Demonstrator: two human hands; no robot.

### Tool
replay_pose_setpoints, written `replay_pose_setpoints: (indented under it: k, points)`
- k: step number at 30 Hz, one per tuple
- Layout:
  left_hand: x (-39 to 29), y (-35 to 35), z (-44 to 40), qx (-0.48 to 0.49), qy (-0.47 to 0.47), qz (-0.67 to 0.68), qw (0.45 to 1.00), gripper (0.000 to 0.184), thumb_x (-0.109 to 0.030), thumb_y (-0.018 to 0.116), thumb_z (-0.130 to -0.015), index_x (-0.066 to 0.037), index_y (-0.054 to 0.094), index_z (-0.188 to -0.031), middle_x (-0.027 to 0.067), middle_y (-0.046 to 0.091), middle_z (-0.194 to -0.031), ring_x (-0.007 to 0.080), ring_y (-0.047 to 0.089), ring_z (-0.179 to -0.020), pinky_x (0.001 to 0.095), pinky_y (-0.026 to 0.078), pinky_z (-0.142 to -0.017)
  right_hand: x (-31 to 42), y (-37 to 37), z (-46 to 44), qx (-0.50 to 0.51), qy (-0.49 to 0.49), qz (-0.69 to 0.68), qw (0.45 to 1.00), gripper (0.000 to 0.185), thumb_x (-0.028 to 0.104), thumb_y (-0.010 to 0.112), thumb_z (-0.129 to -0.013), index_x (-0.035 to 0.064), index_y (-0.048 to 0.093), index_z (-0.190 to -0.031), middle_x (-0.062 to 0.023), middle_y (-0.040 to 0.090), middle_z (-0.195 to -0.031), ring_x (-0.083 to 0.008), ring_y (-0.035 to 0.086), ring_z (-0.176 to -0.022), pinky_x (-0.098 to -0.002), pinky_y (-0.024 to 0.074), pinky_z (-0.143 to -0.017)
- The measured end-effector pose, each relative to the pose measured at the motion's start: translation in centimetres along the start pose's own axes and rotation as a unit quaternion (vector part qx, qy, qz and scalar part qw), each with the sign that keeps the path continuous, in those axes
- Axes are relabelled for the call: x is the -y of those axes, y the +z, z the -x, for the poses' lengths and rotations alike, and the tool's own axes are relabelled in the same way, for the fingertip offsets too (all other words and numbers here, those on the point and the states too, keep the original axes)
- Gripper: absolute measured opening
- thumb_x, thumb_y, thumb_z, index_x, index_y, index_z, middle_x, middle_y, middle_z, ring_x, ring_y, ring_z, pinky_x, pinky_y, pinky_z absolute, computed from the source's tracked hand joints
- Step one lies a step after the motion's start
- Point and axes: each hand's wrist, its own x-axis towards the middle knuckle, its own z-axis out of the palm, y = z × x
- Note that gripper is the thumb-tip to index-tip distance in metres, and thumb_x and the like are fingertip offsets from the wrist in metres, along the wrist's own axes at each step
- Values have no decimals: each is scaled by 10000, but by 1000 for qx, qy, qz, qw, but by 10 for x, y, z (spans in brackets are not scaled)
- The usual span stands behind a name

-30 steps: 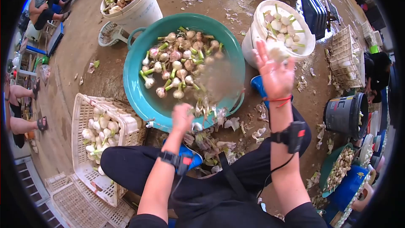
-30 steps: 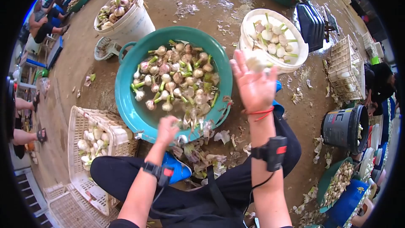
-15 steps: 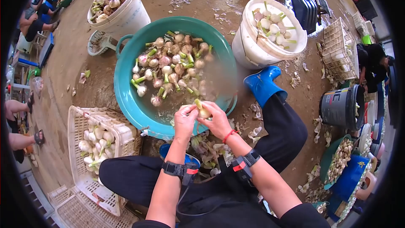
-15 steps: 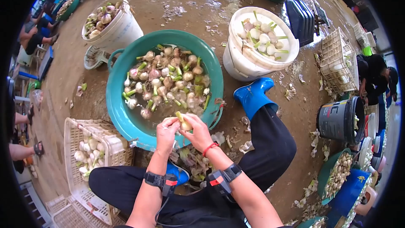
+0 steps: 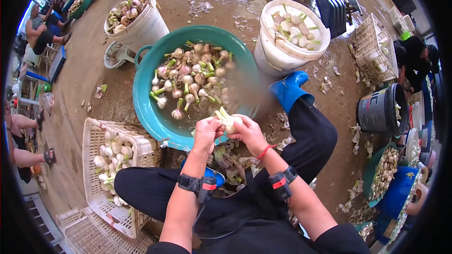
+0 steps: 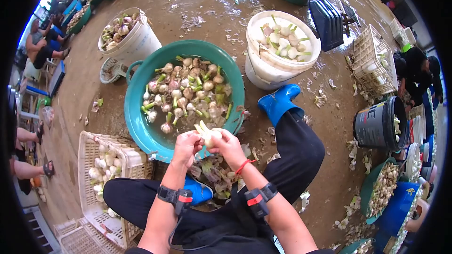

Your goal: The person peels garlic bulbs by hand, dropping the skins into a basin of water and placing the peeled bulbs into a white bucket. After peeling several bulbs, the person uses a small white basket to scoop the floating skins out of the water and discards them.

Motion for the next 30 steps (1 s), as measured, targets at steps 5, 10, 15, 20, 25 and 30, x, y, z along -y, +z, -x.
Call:
replay_pose_setpoints:
  k: [5, 10, 15, 20, 25, 30]
  points:
    - [-8, 9, 15, 29, -68, 92, 993, 117, -60, 536, -835, -39, 541, -950, -1, 568, -741, 33, 473, -500, 149, 372, -420, -4, -5, 3, 46, 29, -75, 996, 493, 167, 584, -869, 5, 401, -1297, -64, 561, -1039, -99, 559, -877, -231, 488, -700]
    - [-21, 2, 18, 188, -54, 178, 964, 116, -34, 558, -806, 6, 540, -912, 25, 549, -624, 23, 386, -377, 150, 262, -316, -5, -11, 11, 175, 125, -316, 924, 368, 283, 545, -891, 26, 506, -1151, -11, 578, -892, -92, 544, -713, -200, 438, -580]
    - [-30, 6, 27, 135, -35, 57, 989, 98, -32, 569, -744, -19, 548, -839, 0, 541, -601, 19, 384, -364, 168, 257, -317, 12, -7, 9, 177, 255, -347, 885, 286, 310, 548, -881, 87, 532, -1059, -23, 583, -854, -126, 548, -672, -241, 448, -600]
    - [-20, 7, 31, 142, -67, 68, 985, 114, -13, 506, -723, -12, 542, -831, 39, 544, -571, 48, 388, -326, 178, 270, -283, 11, -11, 18, 84, 19, 28, 996, 417, 197, 715, -767, 43, 535, -1110, -8, 578, -960, -79, 541, -856, -240, 461, -754]
    - [-4, -12, 21, 143, -101, 310, 935, 72, -6, 473, -722, -10, 516, -779, 22, 500, -545, 49, 368, -326, 181, 256, -282, 20, -5, 17, 149, 28, -176, 973, 426, 125, 625, -801, 5, 507, -1193, -56, 576, -1075, -126, 554, -979, -276, 455, -838]
    - [-16, 8, 38, 97, -83, 168, 977, 66, 9, 492, -706, -47, 519, -726, -26, 481, -556, 25, 393, -389, 179, 266, -324, 9, -2, -9, 65, -2, -264, 962, 357, 164, 401, -877, -43, 546, -1129, -124, 584, -1115, -194, 565, -1009, -318, 454, -868]
